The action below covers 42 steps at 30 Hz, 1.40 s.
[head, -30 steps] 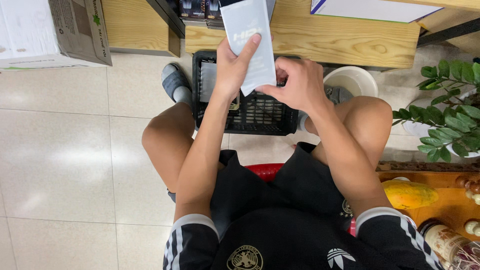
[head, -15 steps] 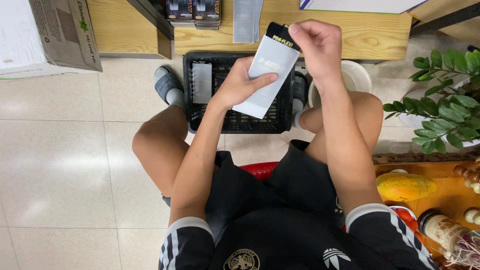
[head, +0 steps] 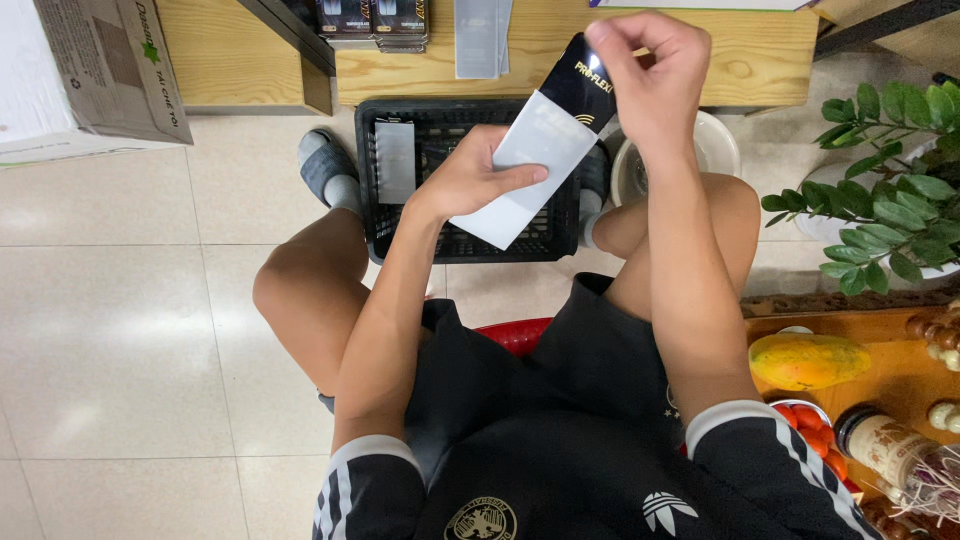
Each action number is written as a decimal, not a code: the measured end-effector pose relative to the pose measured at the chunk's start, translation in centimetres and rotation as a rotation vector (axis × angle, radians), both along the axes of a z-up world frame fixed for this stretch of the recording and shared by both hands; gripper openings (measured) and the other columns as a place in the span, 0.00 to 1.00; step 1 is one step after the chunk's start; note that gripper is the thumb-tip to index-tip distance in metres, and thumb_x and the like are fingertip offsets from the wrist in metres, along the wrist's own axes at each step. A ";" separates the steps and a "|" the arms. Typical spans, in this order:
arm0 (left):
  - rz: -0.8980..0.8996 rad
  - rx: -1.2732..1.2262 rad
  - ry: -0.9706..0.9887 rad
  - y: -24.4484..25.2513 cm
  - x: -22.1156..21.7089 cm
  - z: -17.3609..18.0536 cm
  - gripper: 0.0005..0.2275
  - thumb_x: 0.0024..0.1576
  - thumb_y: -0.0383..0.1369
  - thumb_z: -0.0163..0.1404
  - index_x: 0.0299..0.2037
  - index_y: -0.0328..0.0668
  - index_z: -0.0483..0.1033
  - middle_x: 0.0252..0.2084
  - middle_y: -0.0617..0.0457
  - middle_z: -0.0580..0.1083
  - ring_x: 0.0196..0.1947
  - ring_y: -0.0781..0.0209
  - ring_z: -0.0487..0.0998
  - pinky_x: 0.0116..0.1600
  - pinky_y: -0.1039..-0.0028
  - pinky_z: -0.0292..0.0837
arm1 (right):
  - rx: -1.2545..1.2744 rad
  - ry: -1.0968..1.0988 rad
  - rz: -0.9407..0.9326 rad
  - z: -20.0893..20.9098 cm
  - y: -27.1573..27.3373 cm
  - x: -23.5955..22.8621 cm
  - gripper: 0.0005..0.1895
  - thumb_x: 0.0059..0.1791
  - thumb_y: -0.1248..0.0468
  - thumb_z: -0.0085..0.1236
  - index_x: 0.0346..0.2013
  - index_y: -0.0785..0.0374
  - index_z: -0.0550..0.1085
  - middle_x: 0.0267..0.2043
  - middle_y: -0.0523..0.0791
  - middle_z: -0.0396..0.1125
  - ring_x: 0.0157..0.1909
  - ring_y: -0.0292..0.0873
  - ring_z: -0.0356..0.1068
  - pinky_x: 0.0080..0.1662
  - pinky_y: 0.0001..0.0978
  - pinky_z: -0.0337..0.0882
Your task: The person wipes packaged phone screen protectors with a cloth, removes them from boxes, and writes in a notebook with a pen.
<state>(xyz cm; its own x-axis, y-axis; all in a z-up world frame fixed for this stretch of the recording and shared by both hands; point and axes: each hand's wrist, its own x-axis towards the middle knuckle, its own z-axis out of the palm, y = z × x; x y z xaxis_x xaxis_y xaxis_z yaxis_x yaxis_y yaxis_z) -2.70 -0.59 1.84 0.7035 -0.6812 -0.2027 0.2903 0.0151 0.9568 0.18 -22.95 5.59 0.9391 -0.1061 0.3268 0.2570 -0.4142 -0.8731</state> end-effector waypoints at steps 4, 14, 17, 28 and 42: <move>0.014 0.021 -0.021 0.1 0.0 -0.1 0.08 0.59 0.35 0.57 0.44 0.39 0.80 0.38 0.59 0.78 0.36 0.71 0.77 0.37 0.79 0.74 | 0.170 0.032 -0.156 -1.1 -1.6 0.9 0.15 0.59 0.59 0.48 0.35 0.65 0.76 0.20 0.49 0.71 0.23 0.35 0.68 0.34 0.27 0.73; 0.128 0.012 -0.021 0.7 0.6 0.7 0.15 0.58 0.39 0.57 0.50 0.39 0.76 0.42 0.53 0.80 0.38 0.63 0.83 0.39 0.75 0.80 | 0.050 0.144 0.226 -0.9 -0.2 -0.5 0.06 0.56 0.65 0.66 0.40 0.67 0.80 0.37 0.39 0.72 0.41 0.32 0.67 0.37 0.24 0.70; 0.129 0.036 -0.023 0.5 0.5 0.2 0.13 0.58 0.38 0.58 0.46 0.39 0.77 0.39 0.56 0.79 0.36 0.69 0.79 0.38 0.77 0.77 | 0.173 0.099 0.162 -1.7 -0.4 -0.1 0.22 0.61 0.64 0.58 0.25 0.58 0.62 0.28 0.35 0.51 0.34 0.31 0.48 0.38 0.28 0.49; 0.069 0.054 0.121 -0.2 0.2 -0.1 0.14 0.59 0.43 0.54 0.42 0.41 0.79 0.35 0.55 0.79 0.30 0.68 0.79 0.29 0.79 0.73 | 0.970 0.246 0.489 1.1 0.9 -0.8 0.34 0.54 0.33 0.39 0.62 0.52 0.66 0.66 0.52 0.64 0.69 0.58 0.66 0.72 0.53 0.65; 0.064 0.682 -0.352 -0.9 0.5 -2.8 0.17 0.62 0.50 0.42 0.42 0.46 0.73 0.36 0.46 0.80 0.35 0.43 0.79 0.39 0.55 0.68 | 1.464 0.370 0.153 2.1 -0.5 -0.6 0.33 0.38 0.36 0.58 0.42 0.61 0.78 0.40 0.45 0.73 0.46 0.49 0.74 0.54 0.44 0.76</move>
<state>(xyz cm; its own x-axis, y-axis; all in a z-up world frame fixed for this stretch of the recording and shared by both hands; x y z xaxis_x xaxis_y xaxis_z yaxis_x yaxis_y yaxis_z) -2.25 -1.47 -0.95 0.8380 -0.4418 -0.3203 -0.0147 -0.6051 0.7960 -0.44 -23.45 7.70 0.9739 -0.0149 -0.2266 -0.1037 0.8586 -0.5020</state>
